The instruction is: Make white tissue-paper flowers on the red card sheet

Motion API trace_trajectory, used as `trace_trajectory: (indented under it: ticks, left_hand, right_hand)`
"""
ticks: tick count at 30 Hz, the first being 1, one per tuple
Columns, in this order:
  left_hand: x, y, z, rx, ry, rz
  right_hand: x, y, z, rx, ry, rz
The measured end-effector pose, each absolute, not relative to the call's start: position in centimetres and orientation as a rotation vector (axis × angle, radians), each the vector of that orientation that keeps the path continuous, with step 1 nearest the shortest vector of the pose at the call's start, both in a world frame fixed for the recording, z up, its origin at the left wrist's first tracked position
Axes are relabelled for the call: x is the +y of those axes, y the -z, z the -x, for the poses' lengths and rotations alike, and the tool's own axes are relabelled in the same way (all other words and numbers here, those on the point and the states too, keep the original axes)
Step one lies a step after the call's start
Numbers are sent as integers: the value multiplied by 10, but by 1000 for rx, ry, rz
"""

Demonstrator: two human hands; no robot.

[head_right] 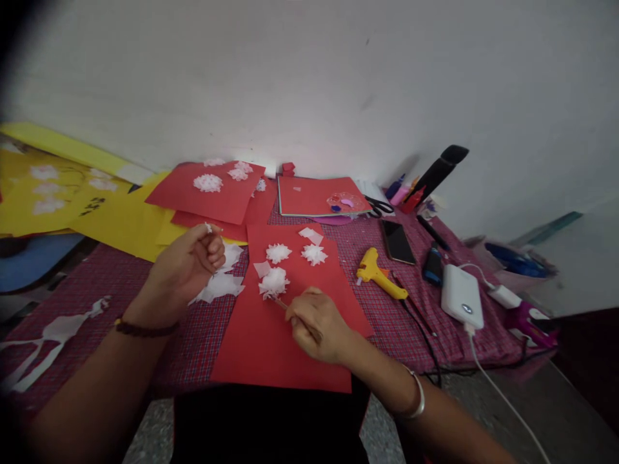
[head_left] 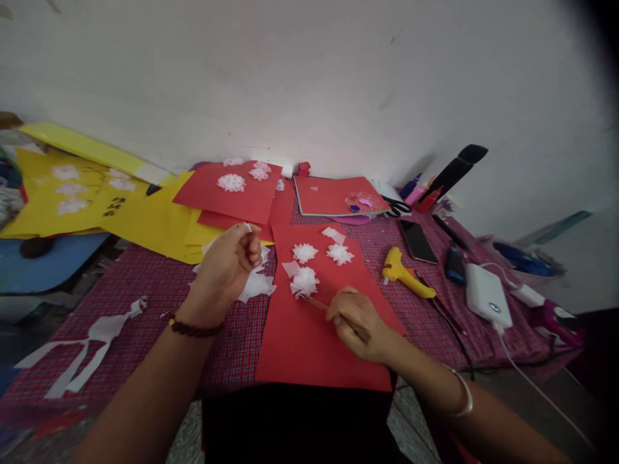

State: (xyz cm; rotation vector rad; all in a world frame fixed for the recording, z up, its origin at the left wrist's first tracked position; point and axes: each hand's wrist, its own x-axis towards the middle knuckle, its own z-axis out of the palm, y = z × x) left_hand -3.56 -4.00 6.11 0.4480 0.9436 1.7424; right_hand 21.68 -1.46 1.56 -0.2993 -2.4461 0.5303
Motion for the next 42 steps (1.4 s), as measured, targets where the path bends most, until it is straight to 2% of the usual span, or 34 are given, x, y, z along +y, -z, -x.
trace_trajectory:
  ticks: [14, 16, 20, 22, 30, 42]
  left_hand:
    - [-41, -52, 35, 1120, -1651, -640]
    - [-42, -47, 33, 1266, -1479, -869]
    - [-45, -42, 21, 1506, -865, -1648]
    - [-47, -42, 15, 1601, -720, -1850]
    - [-47, -40, 13, 1614, -833, -1844]
    - [-47, -41, 13, 1669, -655, -1887]
  right_hand:
    - [-20, -13, -211, -2546, -364, 375]
    - [-22, -9, -210, -2595, -327, 383]
    - [-27, -2, -209, -2733, -149, 380]
    - [-28, 0, -209, -2768, -88, 375]
    - [-26, -1, -210, -2734, -112, 372]
    - [-27, 0, -212, -2644, -206, 353]
